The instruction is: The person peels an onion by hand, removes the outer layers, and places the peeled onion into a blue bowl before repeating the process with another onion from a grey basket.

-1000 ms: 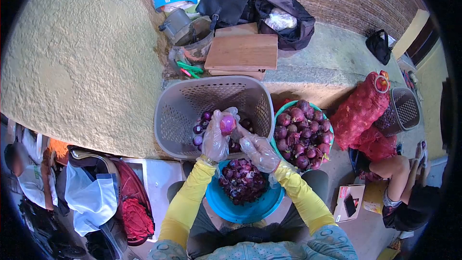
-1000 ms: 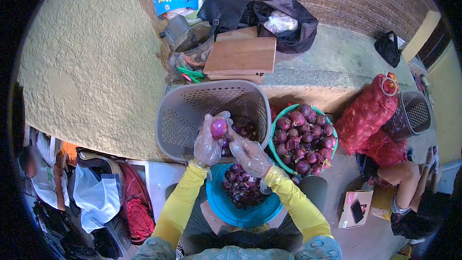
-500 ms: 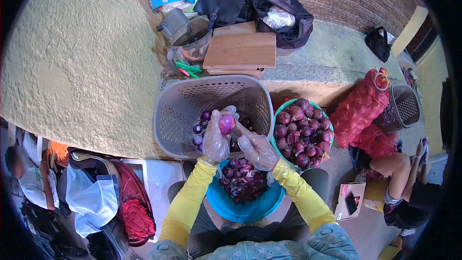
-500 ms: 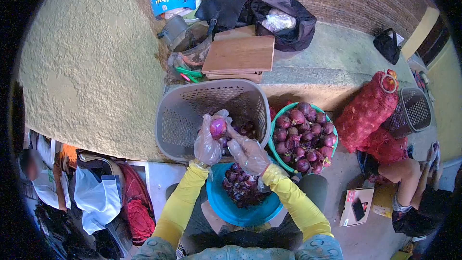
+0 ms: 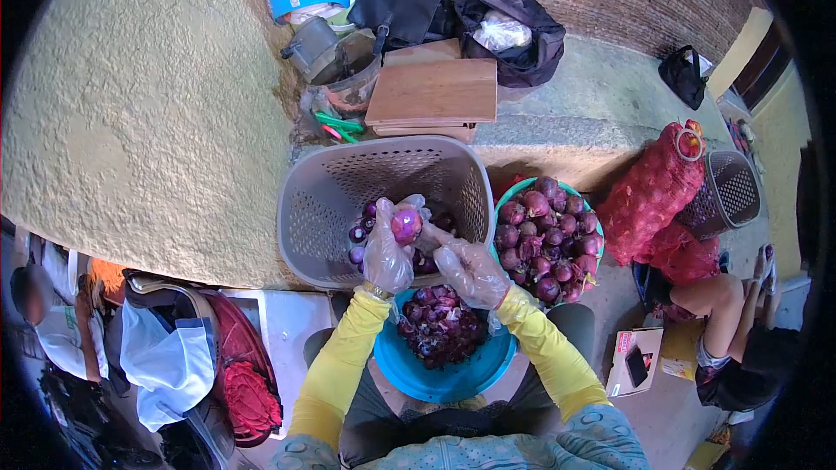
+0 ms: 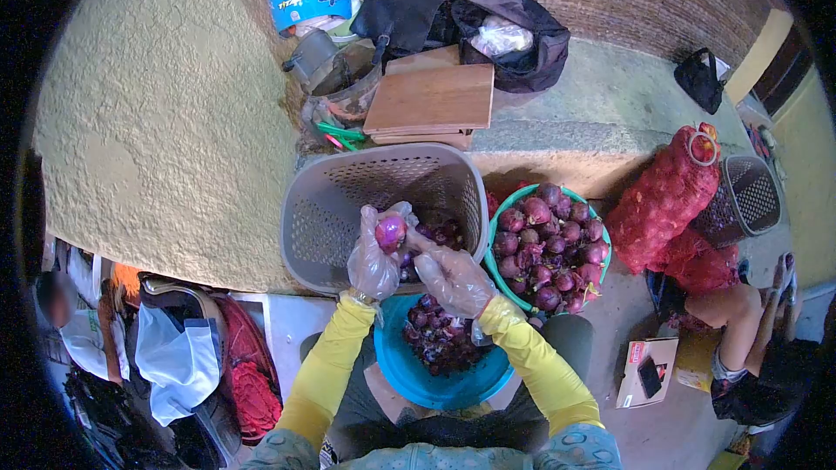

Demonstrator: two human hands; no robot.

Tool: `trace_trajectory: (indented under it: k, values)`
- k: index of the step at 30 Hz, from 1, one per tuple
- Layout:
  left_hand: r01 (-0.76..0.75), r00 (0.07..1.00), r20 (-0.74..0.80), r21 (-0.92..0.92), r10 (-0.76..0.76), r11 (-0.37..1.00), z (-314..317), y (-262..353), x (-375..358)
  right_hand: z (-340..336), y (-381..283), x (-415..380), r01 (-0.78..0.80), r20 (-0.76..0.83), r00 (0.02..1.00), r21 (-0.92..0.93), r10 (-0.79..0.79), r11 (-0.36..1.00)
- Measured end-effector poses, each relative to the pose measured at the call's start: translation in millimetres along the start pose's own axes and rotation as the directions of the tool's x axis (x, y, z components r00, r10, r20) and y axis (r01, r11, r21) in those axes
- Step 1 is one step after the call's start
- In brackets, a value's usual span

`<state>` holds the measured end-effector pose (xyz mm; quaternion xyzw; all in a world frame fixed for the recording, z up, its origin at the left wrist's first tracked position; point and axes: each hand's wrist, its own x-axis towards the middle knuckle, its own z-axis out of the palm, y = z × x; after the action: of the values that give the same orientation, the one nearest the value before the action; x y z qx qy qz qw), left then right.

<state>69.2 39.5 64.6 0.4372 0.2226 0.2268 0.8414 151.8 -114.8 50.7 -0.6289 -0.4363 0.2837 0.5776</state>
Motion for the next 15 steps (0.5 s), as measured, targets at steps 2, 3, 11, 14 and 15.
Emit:
trace_trajectory:
  k: [2,3,11,14,15]
  values:
    - [-0.065,0.998,-0.002,0.095,0.065,0.993,-4.6,-3.3,1.2,-0.9,3.3,-0.6,0.007,-0.062,0.998,0.025,-0.005,1.000]
    - [-0.065,0.998,-0.004,0.096,0.066,0.993,-5.6,-2.0,1.3,-1.3,3.5,-0.6,0.016,-0.125,0.992,0.049,-0.010,0.999]
    - [0.257,0.960,0.066,0.177,-0.272,0.950,-5.4,15.4,0.3,-34.3,-23.3,11.5,0.120,-0.131,0.969,-0.487,-0.209,0.865]
    - [0.313,0.919,0.162,0.257,-0.360,0.914,-13.4,16.9,2.2,-45.0,-29.4,13.3,-0.011,-0.024,1.000,-0.535,-0.002,0.845]
    - [0.336,0.893,0.232,0.228,-0.386,0.914,-15.1,16.4,2.2,-45.6,-32.2,15.1,-0.004,0.011,1.000,-0.592,0.013,0.806]
